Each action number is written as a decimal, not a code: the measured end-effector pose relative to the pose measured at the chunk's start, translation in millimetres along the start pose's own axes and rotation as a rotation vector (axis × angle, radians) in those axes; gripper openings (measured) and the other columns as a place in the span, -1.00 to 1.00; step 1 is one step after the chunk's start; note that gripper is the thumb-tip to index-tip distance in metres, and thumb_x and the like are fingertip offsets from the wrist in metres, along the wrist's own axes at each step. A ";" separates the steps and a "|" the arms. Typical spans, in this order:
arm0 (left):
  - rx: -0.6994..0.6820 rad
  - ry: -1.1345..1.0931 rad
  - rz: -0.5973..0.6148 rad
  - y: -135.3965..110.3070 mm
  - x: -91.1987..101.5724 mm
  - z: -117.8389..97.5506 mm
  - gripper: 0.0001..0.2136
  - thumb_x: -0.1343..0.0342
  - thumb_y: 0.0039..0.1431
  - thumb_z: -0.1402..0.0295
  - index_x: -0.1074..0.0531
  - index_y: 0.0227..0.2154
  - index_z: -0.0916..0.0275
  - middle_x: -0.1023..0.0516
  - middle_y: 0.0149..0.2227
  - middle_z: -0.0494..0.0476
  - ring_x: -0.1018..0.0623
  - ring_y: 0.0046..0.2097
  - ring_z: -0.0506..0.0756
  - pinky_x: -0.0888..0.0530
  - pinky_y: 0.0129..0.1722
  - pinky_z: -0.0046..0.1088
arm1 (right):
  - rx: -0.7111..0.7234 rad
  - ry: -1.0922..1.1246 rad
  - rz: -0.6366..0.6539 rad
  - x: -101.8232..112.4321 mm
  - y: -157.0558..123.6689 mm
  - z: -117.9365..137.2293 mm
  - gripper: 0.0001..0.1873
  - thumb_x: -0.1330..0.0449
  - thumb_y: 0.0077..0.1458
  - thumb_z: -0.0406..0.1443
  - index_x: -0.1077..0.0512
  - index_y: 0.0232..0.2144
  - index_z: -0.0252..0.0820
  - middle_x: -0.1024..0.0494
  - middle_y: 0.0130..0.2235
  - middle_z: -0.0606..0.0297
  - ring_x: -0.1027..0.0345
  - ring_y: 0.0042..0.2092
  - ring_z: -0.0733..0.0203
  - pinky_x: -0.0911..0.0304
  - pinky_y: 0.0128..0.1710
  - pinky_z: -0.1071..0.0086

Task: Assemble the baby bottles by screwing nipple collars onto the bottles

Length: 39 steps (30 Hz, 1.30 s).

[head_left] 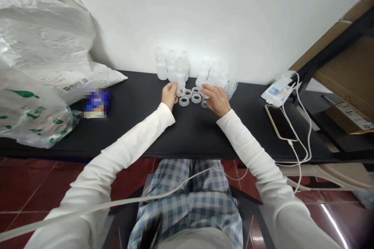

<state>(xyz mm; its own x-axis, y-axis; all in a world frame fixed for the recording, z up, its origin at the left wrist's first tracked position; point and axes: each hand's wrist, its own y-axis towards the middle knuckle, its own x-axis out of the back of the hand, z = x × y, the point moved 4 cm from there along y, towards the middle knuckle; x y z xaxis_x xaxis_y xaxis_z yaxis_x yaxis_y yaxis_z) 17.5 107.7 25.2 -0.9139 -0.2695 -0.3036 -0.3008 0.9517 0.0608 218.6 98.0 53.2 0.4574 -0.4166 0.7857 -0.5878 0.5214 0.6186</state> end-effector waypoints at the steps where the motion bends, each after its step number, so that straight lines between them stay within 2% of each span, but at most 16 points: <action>1: -0.030 0.006 -0.034 4.9 6.7 -2.3 -0.60 -0.24 0.17 0.19 -0.17 -0.59 0.22 -0.15 -0.62 -0.13 -0.12 -0.67 -0.16 0.00 -0.77 -0.62 | -0.049 -0.016 -0.021 3.6 -0.1 -7.1 -0.56 0.17 0.41 -0.20 -0.35 0.17 -0.08 -0.49 0.16 0.04 -0.40 0.11 0.00 -0.32 0.09 0.00; 4: -0.100 0.026 -0.121 15.5 23.2 -5.3 -0.59 -0.27 0.15 0.16 -0.19 -0.59 0.22 -0.17 -0.60 -0.13 -0.12 -0.66 -0.17 -0.02 -0.77 -0.60 | -0.186 -0.061 -0.021 13.4 -2.4 -30.6 -0.51 0.04 0.36 -0.08 -0.28 0.19 -0.21 -0.45 0.17 -0.07 -0.37 0.15 -0.09 -0.34 0.07 0.02; 6: -0.125 0.033 -0.161 18.5 28.8 -5.1 -0.58 -0.28 0.14 0.15 -0.18 -0.59 0.22 -0.17 -0.59 -0.14 -0.12 -0.65 -0.17 -0.02 -0.77 -0.60 | -0.241 -0.083 0.041 16.6 -6.3 -42.9 -0.52 0.01 0.34 -0.07 -0.29 0.16 -0.24 -0.47 0.11 -0.07 -0.40 0.12 -0.11 -0.36 0.03 0.05; 11: -0.128 0.051 -0.154 15.5 26.4 -3.8 -0.58 -0.26 0.17 0.18 -0.16 -0.60 0.21 -0.15 -0.60 -0.14 -0.11 -0.66 -0.16 -0.03 -0.77 -0.60 | -0.358 -0.117 0.251 16.3 -20.7 -55.1 -0.59 -0.06 0.31 -0.10 -0.30 0.10 -0.17 -0.49 0.05 0.02 -0.46 -0.02 -0.09 -0.40 -0.26 0.19; 15: -0.149 0.065 -0.115 10.6 21.6 -5.6 -0.60 -0.23 0.21 0.24 -0.18 -0.60 0.21 -0.14 -0.62 -0.15 -0.10 -0.68 -0.16 -0.03 -0.77 -0.59 | -0.412 -0.112 0.336 16.2 -27.2 -54.9 -0.58 -0.14 0.25 -0.12 -0.29 0.10 -0.12 -0.48 0.10 0.07 -0.48 -0.05 -0.09 -0.36 -0.34 0.23; 21: -0.133 0.076 -0.110 10.8 22.2 -4.2 -0.61 -0.24 0.20 0.24 -0.20 -0.60 0.22 -0.18 -0.62 -0.13 -0.14 -0.68 -0.16 -0.06 -0.75 -0.59 | -0.441 -0.066 0.334 20.7 -32.4 -60.1 -0.52 -0.11 0.25 -0.08 -0.26 0.13 -0.15 -0.44 0.14 0.01 -0.49 -0.06 -0.12 -0.37 -0.30 0.19; 29: -0.113 0.101 -0.107 9.7 20.5 -4.2 -0.60 -0.24 0.20 0.26 -0.18 -0.62 0.23 -0.17 -0.62 -0.13 -0.14 -0.67 -0.16 -0.04 -0.74 -0.59 | -0.440 0.027 0.248 25.2 -35.7 -62.3 -0.54 0.00 0.26 -0.13 -0.27 0.13 -0.19 -0.46 0.12 -0.03 -0.47 -0.03 -0.13 -0.39 -0.16 0.11; 35: -0.110 0.115 -0.090 10.2 20.5 -2.3 -0.59 -0.25 0.19 0.20 -0.19 -0.61 0.22 -0.19 -0.63 -0.14 -0.14 -0.68 -0.16 -0.04 -0.75 -0.59 | -0.469 0.033 0.221 31.3 -34.7 -60.9 -0.54 -0.05 0.18 -0.17 -0.28 0.10 -0.19 -0.50 0.07 -0.01 -0.48 -0.12 -0.07 -0.37 -0.17 0.14; 39: -0.117 0.104 -0.088 9.7 20.1 -2.5 -0.60 -0.24 0.21 0.25 -0.19 -0.62 0.23 -0.20 -0.64 -0.14 -0.14 -0.69 -0.16 -0.06 -0.76 -0.60 | -0.481 0.043 0.173 35.3 -34.8 -61.5 -0.55 -0.08 0.15 -0.16 -0.28 0.07 -0.17 -0.52 0.00 0.03 -0.48 -0.15 -0.03 -0.35 -0.18 0.17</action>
<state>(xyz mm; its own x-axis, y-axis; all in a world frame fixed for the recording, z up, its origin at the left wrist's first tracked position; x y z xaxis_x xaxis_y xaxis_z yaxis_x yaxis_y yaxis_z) -4.5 111.1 22.1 -0.9042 -0.3703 -0.2129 -0.4048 0.9019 0.1509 296.2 111.0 59.8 0.4138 -0.2684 0.8699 -0.2882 0.8678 0.4049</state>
